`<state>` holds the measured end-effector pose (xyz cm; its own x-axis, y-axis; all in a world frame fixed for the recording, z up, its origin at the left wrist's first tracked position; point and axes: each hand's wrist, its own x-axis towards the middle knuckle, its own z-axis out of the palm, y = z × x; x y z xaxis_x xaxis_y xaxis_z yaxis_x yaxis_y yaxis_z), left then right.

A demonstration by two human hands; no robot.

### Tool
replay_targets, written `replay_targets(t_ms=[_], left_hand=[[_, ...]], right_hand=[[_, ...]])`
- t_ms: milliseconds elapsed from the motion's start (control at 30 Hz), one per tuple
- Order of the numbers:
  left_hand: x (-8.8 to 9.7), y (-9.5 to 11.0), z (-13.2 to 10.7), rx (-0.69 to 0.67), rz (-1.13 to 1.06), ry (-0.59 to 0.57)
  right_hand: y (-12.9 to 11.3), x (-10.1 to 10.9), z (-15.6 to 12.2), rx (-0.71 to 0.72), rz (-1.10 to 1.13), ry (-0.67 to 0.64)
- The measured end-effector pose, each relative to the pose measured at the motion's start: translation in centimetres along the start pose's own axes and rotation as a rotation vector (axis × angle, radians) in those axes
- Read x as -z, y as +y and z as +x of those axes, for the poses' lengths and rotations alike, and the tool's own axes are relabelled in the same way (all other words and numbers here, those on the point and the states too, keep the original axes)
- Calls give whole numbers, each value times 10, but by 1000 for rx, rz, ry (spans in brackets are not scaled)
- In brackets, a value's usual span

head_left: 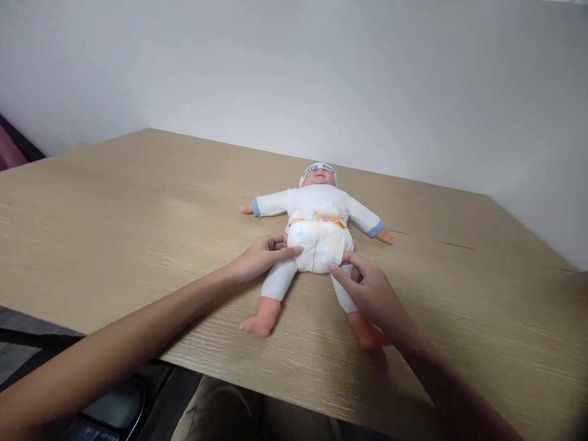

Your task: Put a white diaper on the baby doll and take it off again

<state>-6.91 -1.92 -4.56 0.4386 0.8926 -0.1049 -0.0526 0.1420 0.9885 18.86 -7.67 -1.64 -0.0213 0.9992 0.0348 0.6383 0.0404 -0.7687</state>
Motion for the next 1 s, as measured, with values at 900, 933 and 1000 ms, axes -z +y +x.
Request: replay_targets(t_ms=[900, 933, 1000], left_hand=[[48, 14, -26, -268, 622, 183], [56, 15, -15, -316, 739, 231], [68, 18, 13, -373, 981, 320]], right_hand=[[37, 43, -14, 83, -59, 282], [44, 46, 3, 139, -133, 335], [56, 49, 40, 183, -327, 386]])
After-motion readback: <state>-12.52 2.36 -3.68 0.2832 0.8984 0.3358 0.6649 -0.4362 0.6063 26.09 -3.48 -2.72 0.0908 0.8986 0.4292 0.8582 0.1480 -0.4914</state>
